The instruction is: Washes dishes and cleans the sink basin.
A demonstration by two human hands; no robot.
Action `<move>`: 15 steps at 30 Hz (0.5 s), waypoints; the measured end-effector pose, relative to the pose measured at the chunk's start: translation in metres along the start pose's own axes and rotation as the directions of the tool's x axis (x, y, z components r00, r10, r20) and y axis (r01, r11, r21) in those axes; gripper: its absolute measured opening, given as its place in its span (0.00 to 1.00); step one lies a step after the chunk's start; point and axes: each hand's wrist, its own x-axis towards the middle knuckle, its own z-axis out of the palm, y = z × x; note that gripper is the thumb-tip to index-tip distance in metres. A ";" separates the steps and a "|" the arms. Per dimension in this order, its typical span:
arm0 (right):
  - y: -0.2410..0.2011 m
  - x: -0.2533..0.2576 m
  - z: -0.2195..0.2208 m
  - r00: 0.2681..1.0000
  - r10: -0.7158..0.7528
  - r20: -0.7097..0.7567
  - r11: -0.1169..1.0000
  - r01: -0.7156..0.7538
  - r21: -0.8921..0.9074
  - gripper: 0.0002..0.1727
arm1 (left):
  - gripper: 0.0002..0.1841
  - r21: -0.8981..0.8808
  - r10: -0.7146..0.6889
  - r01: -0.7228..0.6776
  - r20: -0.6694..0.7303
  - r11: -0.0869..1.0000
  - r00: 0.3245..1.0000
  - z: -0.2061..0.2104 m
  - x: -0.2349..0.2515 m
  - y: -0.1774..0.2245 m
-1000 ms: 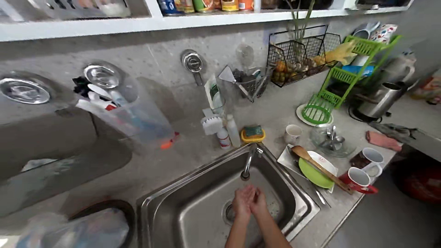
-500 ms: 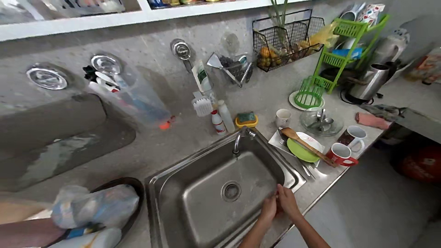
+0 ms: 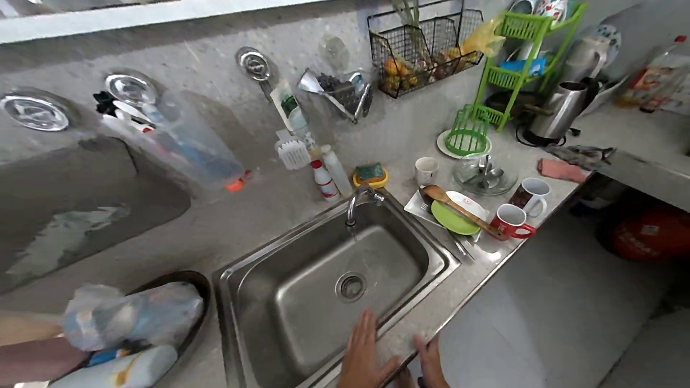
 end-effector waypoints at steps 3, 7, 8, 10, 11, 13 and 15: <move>-0.047 0.062 -0.001 0.919 -0.038 -0.392 0.959 0.143 0.244 0.48 | 0.65 0.083 0.071 -0.071 0.005 0.994 0.997 -0.003 -0.035 -0.019; -0.100 0.122 -0.048 0.794 -0.191 -0.577 0.981 0.140 -0.131 0.50 | 0.51 0.071 0.223 -0.228 0.072 0.971 0.972 -0.008 -0.054 -0.013; -0.100 0.118 -0.046 0.776 -0.257 -0.577 0.946 0.081 -0.312 0.50 | 0.44 0.059 0.307 -0.314 0.106 0.947 0.946 -0.003 -0.054 -0.003; -0.102 0.104 -0.027 0.823 -0.404 -0.398 0.697 -0.004 -0.717 0.46 | 0.34 0.044 0.527 -0.541 0.172 0.840 0.832 0.014 -0.037 0.022; -0.105 0.096 -0.010 0.889 -0.414 -0.196 0.514 0.050 -0.856 0.41 | 0.33 0.045 0.597 -0.620 0.224 0.783 0.770 0.026 -0.024 0.035; -0.109 0.083 0.023 0.936 -0.205 0.287 0.302 0.340 -0.891 0.32 | 0.31 0.023 0.578 -0.621 0.343 0.783 0.741 0.044 -0.003 0.059; -0.120 0.081 0.037 0.807 -0.048 0.589 0.384 0.559 -0.735 0.29 | 0.28 -0.010 0.470 -0.505 0.383 0.863 0.795 0.055 0.030 0.080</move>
